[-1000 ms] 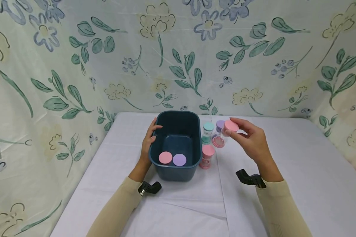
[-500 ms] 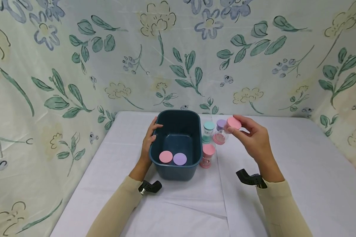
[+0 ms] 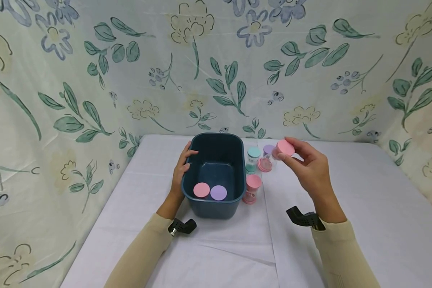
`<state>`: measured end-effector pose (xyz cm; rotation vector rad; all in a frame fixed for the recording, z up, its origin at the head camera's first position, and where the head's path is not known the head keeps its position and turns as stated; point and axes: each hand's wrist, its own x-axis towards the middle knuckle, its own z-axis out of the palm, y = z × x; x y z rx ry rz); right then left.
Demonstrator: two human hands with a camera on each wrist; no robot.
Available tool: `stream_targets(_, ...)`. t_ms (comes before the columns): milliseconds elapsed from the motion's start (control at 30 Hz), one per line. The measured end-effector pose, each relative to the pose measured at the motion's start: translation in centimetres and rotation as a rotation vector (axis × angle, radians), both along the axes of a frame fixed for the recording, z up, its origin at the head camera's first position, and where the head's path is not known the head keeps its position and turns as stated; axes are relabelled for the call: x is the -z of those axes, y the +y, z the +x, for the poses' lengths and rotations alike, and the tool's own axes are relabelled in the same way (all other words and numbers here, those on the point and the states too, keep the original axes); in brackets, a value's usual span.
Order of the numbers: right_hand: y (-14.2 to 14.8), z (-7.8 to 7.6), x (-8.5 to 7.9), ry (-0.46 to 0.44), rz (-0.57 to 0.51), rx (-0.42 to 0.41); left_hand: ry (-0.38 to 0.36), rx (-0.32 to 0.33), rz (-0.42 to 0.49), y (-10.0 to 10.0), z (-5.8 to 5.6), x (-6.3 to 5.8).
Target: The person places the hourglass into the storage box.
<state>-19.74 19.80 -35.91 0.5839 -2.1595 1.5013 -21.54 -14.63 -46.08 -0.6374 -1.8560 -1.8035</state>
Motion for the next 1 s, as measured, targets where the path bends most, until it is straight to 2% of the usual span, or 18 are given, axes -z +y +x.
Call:
stream_targets(567,-0.8,0.5,-0.4,0.004,-0.07,-0.077,-0.008,0.026,0.014,-0.1,-0.2,0.2)
stream_targets(1000,-1.1,0.6,-0.4,0.012,-0.078,-0.094,-0.003,0.024,0.022,-0.2,-0.4,0.3)
